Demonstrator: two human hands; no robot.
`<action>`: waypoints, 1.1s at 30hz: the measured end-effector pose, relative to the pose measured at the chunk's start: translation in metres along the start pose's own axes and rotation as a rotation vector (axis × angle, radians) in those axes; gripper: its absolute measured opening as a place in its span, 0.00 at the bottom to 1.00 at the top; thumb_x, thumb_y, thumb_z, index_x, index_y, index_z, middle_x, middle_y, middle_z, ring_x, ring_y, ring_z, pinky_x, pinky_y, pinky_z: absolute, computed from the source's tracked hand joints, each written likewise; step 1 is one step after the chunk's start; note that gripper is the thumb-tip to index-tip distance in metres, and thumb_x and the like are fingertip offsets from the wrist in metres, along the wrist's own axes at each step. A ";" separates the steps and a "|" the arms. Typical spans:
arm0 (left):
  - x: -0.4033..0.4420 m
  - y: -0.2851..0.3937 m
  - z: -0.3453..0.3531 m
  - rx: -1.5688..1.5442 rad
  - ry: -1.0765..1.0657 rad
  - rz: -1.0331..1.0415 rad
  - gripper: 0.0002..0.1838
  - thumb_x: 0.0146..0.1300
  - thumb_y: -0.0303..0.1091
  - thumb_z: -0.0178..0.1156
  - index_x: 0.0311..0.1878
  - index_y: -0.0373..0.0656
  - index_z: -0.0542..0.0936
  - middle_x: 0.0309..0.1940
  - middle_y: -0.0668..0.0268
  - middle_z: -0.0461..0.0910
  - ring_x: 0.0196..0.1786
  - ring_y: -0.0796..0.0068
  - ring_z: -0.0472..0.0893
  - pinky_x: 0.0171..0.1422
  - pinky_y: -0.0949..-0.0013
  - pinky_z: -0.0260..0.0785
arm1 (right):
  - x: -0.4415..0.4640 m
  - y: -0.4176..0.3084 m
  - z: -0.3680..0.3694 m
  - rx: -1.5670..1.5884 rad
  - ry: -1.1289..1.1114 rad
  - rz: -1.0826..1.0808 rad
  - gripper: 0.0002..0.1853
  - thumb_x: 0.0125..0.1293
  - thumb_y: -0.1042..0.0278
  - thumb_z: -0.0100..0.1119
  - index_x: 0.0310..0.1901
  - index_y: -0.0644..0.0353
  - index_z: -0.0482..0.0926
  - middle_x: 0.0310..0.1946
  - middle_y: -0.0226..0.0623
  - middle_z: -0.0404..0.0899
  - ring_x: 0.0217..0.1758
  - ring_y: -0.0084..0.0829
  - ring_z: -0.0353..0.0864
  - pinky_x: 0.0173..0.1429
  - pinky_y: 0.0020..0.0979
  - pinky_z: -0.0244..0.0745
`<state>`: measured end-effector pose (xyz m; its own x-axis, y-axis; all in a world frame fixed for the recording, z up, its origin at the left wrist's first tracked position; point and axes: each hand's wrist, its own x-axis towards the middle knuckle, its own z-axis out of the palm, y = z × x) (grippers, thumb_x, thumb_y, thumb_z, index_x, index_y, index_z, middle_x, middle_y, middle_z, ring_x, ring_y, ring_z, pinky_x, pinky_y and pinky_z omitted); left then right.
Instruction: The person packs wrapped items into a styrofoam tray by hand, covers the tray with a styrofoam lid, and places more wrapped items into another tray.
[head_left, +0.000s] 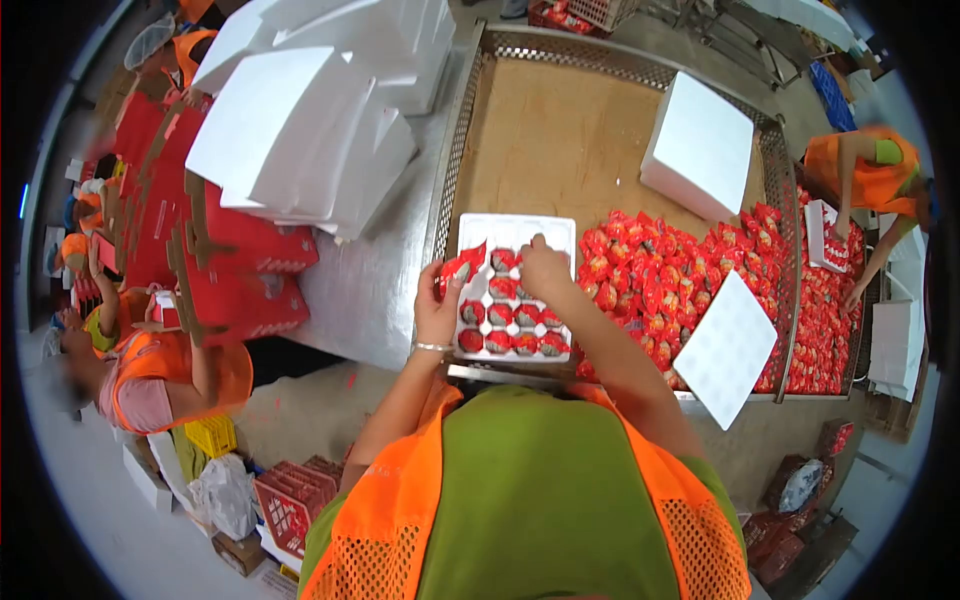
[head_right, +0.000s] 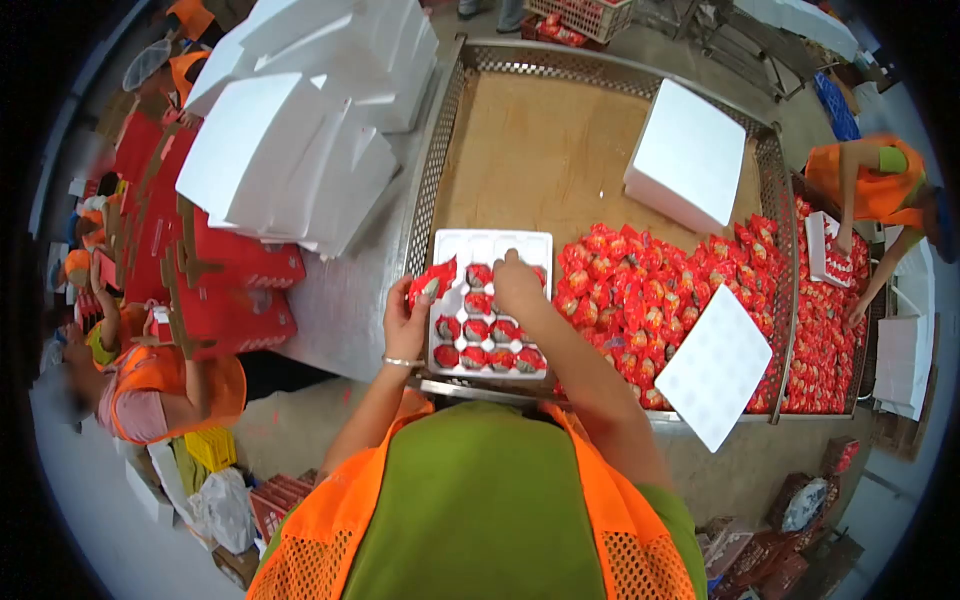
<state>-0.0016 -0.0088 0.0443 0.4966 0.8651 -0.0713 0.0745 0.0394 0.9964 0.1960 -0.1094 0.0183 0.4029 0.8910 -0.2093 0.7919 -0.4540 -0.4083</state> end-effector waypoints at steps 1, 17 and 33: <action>0.003 0.003 -0.004 0.116 -0.036 -0.030 0.21 0.69 0.31 0.62 0.63 0.36 0.73 0.54 0.58 0.79 0.57 0.71 0.78 0.63 0.68 0.71 | 0.006 0.003 -0.001 0.025 0.031 0.012 0.16 0.54 0.75 0.63 0.46 0.69 0.78 0.47 0.56 0.74 0.47 0.52 0.82 0.49 0.47 0.81; 0.021 -0.018 0.002 1.283 -0.659 0.539 0.23 0.48 0.29 0.67 0.51 0.41 0.79 0.47 0.54 0.77 0.49 0.52 0.79 0.57 0.57 0.73 | -0.008 0.016 0.016 -0.007 0.134 -0.034 0.10 0.60 0.69 0.58 0.42 0.63 0.81 0.45 0.45 0.77 0.47 0.45 0.82 0.50 0.48 0.77; 0.032 -0.031 0.011 1.323 -0.802 0.429 0.16 0.47 0.34 0.70 0.41 0.44 0.81 0.45 0.55 0.80 0.51 0.53 0.80 0.56 0.55 0.76 | -0.001 0.003 0.018 -0.206 0.143 -0.047 0.12 0.47 0.69 0.68 0.35 0.62 0.84 0.41 0.44 0.80 0.49 0.42 0.80 0.55 0.41 0.75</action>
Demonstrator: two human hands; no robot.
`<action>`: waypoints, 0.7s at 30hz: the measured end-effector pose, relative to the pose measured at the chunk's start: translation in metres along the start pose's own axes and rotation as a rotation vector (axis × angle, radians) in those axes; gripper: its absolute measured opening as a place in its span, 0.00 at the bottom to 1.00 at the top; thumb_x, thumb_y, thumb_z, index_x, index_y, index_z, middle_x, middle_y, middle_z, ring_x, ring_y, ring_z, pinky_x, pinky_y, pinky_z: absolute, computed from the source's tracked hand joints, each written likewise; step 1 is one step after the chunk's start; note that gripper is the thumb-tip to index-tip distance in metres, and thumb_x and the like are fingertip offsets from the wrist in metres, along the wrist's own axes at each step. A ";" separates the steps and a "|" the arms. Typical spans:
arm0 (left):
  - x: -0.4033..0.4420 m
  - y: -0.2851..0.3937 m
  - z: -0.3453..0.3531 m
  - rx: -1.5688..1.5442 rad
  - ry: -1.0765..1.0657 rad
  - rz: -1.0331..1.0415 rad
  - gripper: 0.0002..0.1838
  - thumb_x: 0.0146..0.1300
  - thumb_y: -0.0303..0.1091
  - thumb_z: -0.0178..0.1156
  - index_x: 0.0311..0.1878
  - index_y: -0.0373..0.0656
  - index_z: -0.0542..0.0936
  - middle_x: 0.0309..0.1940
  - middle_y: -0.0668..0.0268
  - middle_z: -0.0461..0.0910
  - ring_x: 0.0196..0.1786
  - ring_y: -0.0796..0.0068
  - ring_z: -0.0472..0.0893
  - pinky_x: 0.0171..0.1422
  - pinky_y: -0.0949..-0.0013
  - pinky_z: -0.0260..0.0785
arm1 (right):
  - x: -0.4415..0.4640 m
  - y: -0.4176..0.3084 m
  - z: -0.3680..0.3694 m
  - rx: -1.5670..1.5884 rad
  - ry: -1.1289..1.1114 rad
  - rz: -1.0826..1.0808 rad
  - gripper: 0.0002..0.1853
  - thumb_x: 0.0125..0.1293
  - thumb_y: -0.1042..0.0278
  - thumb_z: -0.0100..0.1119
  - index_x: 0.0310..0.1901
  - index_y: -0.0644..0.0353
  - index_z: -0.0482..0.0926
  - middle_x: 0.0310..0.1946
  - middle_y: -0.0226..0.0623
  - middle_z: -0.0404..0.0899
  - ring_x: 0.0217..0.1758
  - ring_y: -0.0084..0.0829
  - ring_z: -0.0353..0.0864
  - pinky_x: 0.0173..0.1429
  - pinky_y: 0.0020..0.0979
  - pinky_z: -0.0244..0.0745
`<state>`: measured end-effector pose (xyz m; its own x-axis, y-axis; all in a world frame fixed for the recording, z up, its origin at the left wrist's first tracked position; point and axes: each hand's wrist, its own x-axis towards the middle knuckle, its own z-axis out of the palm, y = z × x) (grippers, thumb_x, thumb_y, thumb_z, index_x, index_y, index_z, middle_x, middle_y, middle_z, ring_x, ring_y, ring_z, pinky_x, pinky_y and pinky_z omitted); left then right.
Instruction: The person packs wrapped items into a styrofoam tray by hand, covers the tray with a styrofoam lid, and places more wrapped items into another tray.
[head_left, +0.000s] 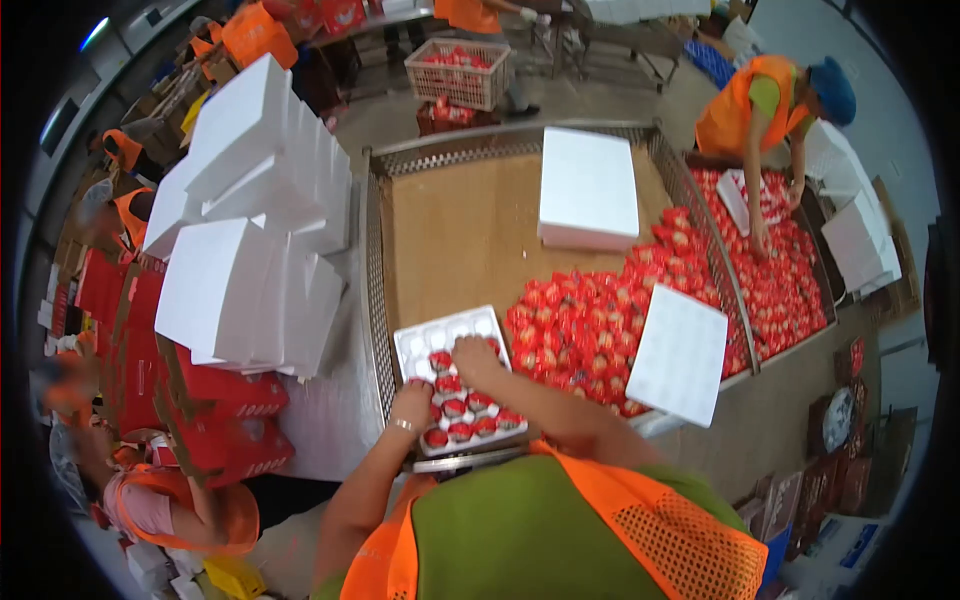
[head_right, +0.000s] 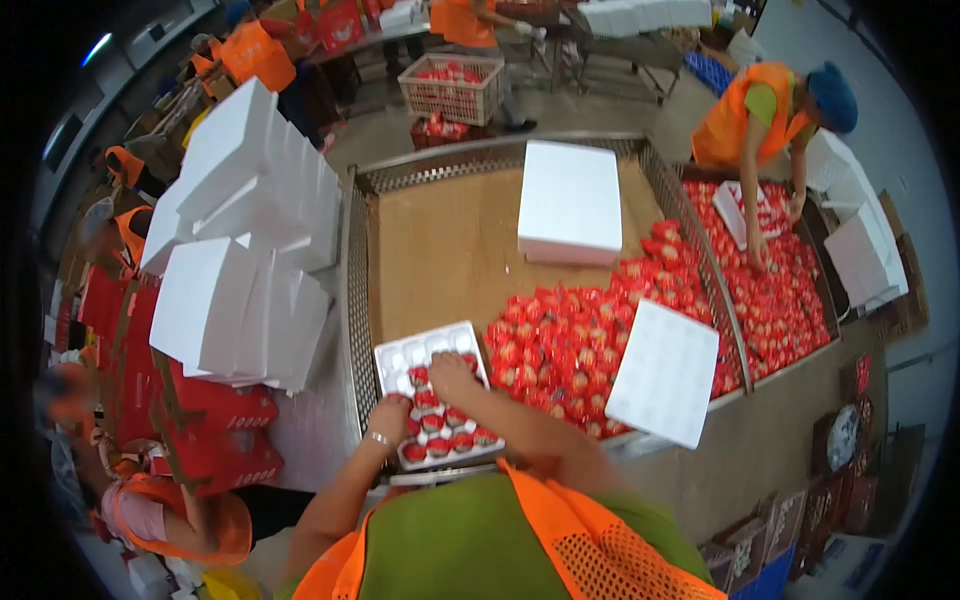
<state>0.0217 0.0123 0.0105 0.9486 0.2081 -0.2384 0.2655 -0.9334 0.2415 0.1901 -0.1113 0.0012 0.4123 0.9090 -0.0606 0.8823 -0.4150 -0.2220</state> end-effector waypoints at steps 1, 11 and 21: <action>0.008 -0.005 0.010 0.053 -0.026 0.024 0.15 0.45 0.34 0.70 0.38 0.42 0.82 0.43 0.54 0.81 0.50 0.52 0.81 0.55 0.56 0.76 | -0.001 0.004 -0.001 0.034 -0.020 -0.035 0.09 0.54 0.70 0.60 0.35 0.61 0.85 0.41 0.44 0.81 0.50 0.41 0.80 0.56 0.42 0.73; 0.006 0.059 -0.029 0.126 0.058 0.005 0.11 0.52 0.27 0.61 0.40 0.40 0.82 0.43 0.56 0.78 0.51 0.55 0.78 0.54 0.56 0.73 | -0.131 0.131 -0.070 0.045 0.212 0.491 0.09 0.56 0.64 0.67 0.36 0.59 0.82 0.41 0.43 0.79 0.48 0.45 0.79 0.52 0.46 0.76; 0.135 0.168 0.017 -0.090 0.089 0.304 0.13 0.61 0.37 0.61 0.44 0.40 0.81 0.42 0.56 0.80 0.52 0.55 0.77 0.55 0.54 0.71 | -0.173 0.181 -0.043 0.390 0.452 0.516 0.14 0.60 0.69 0.62 0.47 0.62 0.83 0.44 0.46 0.81 0.49 0.47 0.79 0.58 0.44 0.74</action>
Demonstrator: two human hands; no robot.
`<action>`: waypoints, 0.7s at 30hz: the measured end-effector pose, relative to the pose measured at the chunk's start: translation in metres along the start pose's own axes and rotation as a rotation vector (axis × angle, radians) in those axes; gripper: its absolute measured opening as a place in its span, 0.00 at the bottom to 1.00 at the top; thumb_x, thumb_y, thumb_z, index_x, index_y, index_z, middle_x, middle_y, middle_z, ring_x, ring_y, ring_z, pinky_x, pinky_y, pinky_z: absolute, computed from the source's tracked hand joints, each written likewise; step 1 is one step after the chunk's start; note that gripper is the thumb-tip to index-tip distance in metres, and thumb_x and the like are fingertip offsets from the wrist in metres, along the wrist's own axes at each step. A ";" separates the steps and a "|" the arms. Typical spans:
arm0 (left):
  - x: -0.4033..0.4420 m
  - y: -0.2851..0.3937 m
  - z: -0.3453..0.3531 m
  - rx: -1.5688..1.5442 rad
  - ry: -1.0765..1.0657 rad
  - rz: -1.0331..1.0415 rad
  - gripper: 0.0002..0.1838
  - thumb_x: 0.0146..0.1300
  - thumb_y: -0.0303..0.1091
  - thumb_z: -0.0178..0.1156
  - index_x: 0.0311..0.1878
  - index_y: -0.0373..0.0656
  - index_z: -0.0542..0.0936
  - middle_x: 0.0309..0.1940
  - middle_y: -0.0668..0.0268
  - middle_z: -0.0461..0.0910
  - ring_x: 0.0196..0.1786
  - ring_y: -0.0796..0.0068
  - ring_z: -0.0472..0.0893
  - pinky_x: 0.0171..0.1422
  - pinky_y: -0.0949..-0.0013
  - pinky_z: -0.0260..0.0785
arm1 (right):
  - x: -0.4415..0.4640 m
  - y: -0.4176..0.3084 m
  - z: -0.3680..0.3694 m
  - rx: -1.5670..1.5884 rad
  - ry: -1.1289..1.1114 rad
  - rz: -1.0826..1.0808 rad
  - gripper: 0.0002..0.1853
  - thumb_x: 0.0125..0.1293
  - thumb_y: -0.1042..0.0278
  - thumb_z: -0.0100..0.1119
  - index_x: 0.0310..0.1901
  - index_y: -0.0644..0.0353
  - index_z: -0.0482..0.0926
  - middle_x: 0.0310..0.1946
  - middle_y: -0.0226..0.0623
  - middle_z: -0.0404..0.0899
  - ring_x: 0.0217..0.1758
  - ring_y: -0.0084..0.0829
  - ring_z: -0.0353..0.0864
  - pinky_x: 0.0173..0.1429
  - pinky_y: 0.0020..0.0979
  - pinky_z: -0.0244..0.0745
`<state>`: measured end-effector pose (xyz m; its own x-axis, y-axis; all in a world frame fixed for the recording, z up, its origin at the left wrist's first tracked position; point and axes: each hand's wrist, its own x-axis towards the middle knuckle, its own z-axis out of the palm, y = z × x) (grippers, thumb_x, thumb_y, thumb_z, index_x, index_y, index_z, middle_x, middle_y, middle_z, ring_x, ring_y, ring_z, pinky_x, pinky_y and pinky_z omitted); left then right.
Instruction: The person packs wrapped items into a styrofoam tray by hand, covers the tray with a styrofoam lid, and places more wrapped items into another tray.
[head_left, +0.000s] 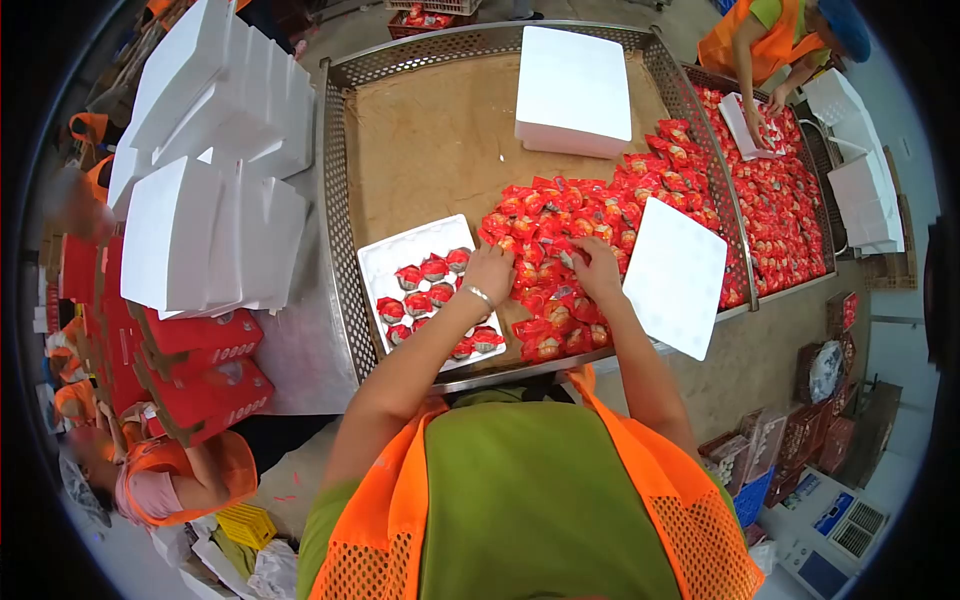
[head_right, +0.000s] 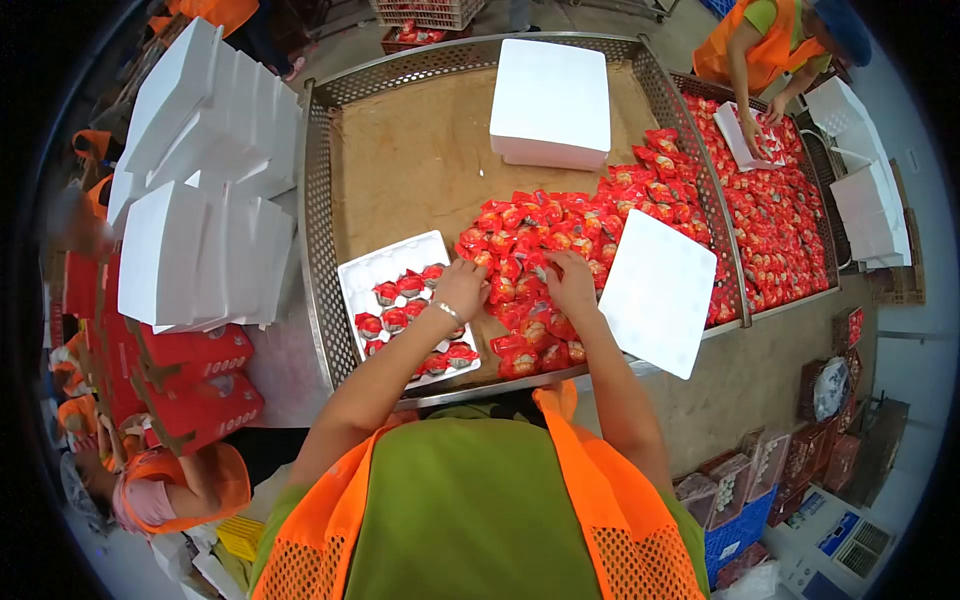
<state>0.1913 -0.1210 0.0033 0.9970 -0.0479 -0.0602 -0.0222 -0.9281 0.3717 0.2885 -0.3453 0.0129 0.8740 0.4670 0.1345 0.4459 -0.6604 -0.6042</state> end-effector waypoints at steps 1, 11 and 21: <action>0.010 0.002 0.006 0.052 -0.029 -0.042 0.15 0.62 0.38 0.61 0.46 0.39 0.80 0.44 0.56 0.79 0.53 0.55 0.77 0.56 0.54 0.71 | -0.003 0.001 -0.003 0.042 -0.030 -0.032 0.13 0.60 0.71 0.61 0.46 0.63 0.83 0.44 0.46 0.81 0.50 0.47 0.79 0.58 0.43 0.74; 0.039 -0.010 0.030 0.183 -0.111 -0.202 0.18 0.62 0.38 0.59 0.52 0.38 0.78 0.48 0.53 0.81 0.55 0.58 0.78 0.58 0.57 0.71 | -0.004 -0.016 0.008 -0.243 -0.073 -0.188 0.11 0.61 0.66 0.64 0.43 0.60 0.84 0.45 0.44 0.82 0.49 0.44 0.80 0.62 0.43 0.69; -0.029 -0.047 -0.021 -1.928 -0.058 -0.521 0.20 0.70 0.27 0.52 0.65 0.41 0.71 0.52 0.61 0.81 0.53 0.67 0.82 0.56 0.61 0.78 | -0.006 0.012 -0.005 0.760 0.098 0.485 0.13 0.73 0.64 0.58 0.47 0.67 0.82 0.36 0.29 0.81 0.40 0.19 0.77 0.45 0.26 0.74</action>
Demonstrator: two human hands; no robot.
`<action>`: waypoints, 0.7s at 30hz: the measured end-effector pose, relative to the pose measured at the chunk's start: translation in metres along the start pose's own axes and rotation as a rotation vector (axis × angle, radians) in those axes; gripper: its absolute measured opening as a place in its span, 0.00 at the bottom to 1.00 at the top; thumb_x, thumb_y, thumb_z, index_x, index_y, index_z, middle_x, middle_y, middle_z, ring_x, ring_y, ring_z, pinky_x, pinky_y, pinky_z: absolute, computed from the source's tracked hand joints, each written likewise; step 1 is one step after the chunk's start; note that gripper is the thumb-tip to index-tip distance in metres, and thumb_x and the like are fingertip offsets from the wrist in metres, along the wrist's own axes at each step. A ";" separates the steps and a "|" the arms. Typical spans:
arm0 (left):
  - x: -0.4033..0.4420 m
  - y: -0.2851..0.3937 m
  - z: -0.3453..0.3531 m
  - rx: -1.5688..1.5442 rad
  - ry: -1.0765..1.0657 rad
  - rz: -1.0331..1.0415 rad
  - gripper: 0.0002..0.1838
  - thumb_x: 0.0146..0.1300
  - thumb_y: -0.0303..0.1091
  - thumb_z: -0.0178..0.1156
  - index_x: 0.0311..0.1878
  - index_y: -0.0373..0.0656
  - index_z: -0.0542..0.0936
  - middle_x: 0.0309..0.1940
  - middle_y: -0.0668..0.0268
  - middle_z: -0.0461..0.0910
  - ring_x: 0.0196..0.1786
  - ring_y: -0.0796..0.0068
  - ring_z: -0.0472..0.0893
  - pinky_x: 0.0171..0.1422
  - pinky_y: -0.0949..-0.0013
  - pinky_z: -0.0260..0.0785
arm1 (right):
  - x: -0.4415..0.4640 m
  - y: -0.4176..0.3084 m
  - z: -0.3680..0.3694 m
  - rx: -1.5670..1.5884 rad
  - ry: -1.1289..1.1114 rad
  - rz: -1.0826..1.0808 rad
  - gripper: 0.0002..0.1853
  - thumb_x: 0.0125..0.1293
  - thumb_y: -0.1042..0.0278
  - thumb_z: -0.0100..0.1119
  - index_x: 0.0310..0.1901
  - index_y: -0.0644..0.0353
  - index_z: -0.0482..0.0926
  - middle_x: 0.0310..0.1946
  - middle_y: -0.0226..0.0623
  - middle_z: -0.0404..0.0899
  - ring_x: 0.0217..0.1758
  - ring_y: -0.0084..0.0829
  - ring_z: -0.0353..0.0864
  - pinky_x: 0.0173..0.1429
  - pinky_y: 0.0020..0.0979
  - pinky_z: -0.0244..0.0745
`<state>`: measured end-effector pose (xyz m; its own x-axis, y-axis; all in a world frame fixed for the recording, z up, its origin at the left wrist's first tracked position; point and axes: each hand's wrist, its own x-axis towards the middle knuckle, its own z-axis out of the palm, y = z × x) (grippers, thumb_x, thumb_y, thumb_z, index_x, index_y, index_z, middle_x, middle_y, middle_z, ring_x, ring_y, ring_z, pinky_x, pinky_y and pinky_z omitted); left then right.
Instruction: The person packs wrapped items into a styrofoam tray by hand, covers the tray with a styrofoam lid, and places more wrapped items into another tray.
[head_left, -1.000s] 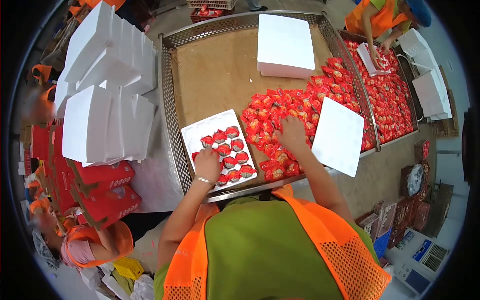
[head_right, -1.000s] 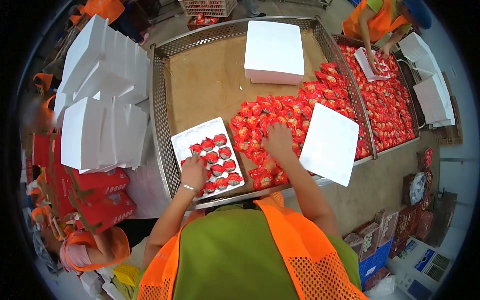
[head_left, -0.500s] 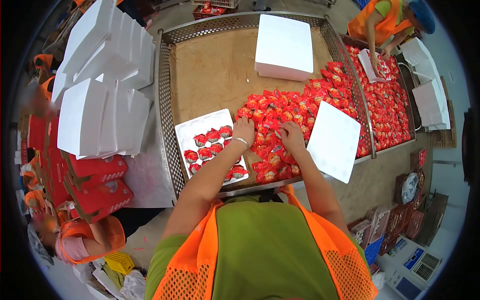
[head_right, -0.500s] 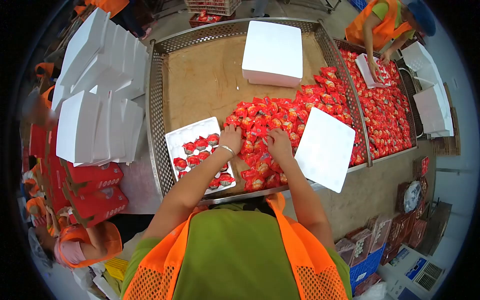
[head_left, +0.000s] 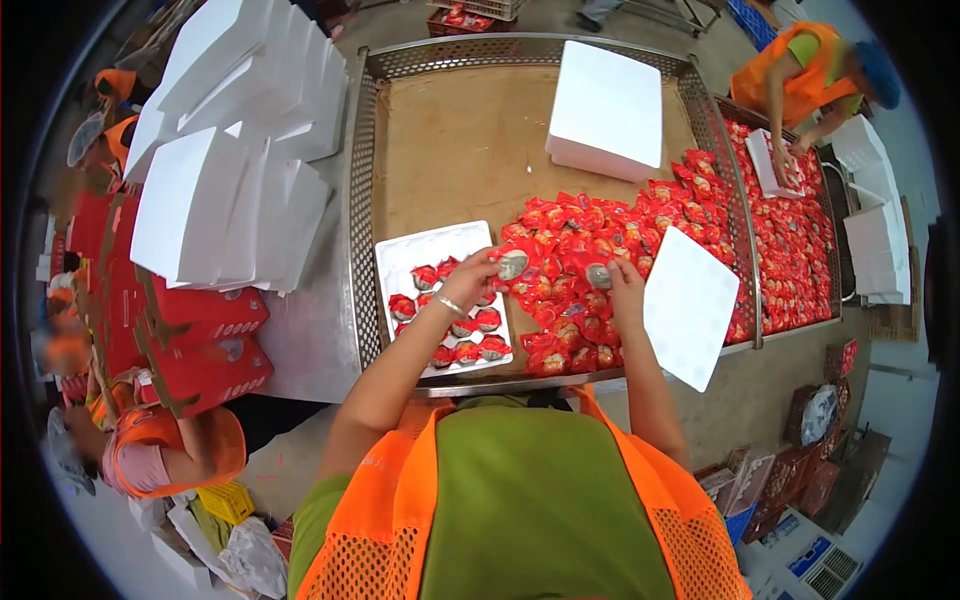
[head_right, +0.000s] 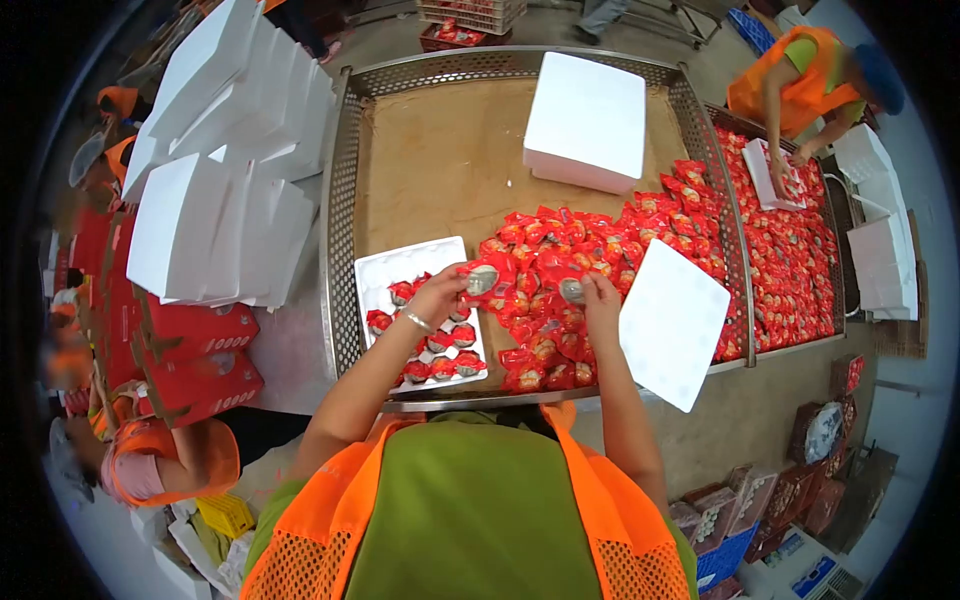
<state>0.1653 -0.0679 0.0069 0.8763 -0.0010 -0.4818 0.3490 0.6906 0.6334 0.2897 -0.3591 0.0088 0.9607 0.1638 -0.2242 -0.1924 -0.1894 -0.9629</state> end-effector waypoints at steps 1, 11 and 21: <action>-0.016 0.007 -0.005 -0.183 -0.024 -0.006 0.20 0.71 0.28 0.51 0.66 0.43 0.70 0.57 0.60 0.78 0.57 0.65 0.80 0.58 0.56 0.77 | -0.003 -0.002 0.003 0.070 0.011 -0.011 0.12 0.74 0.64 0.57 0.46 0.66 0.82 0.36 0.29 0.80 0.39 0.19 0.76 0.45 0.25 0.73; -0.117 0.055 -0.089 0.859 0.596 0.489 0.21 0.64 0.31 0.65 0.60 0.40 0.76 0.51 0.57 0.81 0.48 0.67 0.82 0.52 0.69 0.75 | -0.020 -0.023 0.063 0.769 -0.175 0.373 0.05 0.72 0.70 0.53 0.44 0.56 0.79 0.38 0.30 0.83 0.42 0.27 0.84 0.46 0.37 0.84; -0.108 0.031 -0.102 2.026 0.495 0.457 0.15 0.56 0.30 0.60 0.47 0.40 0.79 0.49 0.52 0.75 0.52 0.51 0.78 0.59 0.55 0.72 | -0.028 -0.011 0.115 0.793 -0.225 0.373 0.05 0.68 0.68 0.56 0.39 0.56 0.80 0.35 0.31 0.83 0.39 0.28 0.82 0.45 0.38 0.81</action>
<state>0.0480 0.0278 0.0168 0.9618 0.2736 -0.0091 0.2711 -0.9476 0.1691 0.2416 -0.2500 0.0088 0.7625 0.4264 -0.4866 -0.6450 0.4410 -0.6242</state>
